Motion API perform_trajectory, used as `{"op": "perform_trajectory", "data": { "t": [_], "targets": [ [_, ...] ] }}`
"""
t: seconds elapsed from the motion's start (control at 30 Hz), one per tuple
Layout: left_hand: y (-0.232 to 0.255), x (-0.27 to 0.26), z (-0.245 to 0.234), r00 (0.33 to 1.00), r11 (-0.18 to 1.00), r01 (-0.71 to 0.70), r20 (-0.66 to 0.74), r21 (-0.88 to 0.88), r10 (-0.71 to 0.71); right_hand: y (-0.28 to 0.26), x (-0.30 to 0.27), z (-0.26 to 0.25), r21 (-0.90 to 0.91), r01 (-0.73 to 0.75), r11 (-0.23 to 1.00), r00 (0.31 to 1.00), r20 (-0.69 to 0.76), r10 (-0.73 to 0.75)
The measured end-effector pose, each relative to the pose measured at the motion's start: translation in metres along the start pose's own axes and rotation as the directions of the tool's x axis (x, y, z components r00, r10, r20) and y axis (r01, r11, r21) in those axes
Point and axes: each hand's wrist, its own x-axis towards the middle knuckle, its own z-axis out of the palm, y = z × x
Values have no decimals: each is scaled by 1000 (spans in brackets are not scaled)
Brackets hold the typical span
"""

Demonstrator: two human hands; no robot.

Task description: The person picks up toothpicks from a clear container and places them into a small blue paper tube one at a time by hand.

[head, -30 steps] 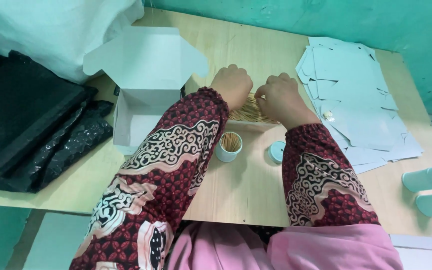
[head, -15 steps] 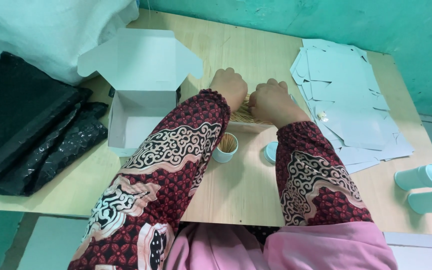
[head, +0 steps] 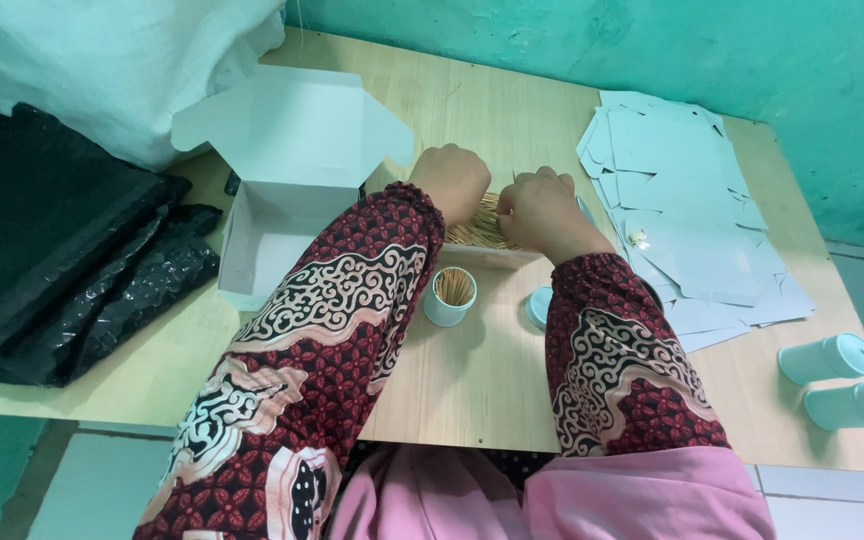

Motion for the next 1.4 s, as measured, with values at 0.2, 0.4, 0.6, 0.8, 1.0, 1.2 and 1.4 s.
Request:
{"op": "perform_trajectory", "data": {
  "t": [0.2, 0.4, 0.6, 0.8, 1.0, 1.2, 1.4],
  "targets": [
    [4, -10, -15, 1000, 999, 11, 26, -43, -10, 7, -4, -2, 53, -8, 999, 998, -62, 12],
    [1, -2, 10, 999, 997, -40, 38, 61, 38, 4, -11, 1, 5, -2, 1000, 999, -38, 2],
    [0, 4, 18, 999, 997, -36, 40, 67, 33, -7, -15, -9, -50, 7, 999, 1000, -11, -7],
    [0, 2, 10, 999, 996, -37, 30, 85, 35, -9, -8, -5, -45, 1, 999, 1000, -27, -2],
    [9, -11, -16, 999, 999, -15, 44, 28, 14, -16, -12, -9, -44, -14, 999, 999, -33, 13],
    [8, -14, -19, 996, 983, 86, 5, -161, -86, -8, -9, -4, 16, -52, 998, 996, -66, 53],
    [17, -26, -46, 972, 880, 210, -1, -425, -233, 7, -22, -8, 127, -75, 989, 974, -203, 100]
  ]
}}
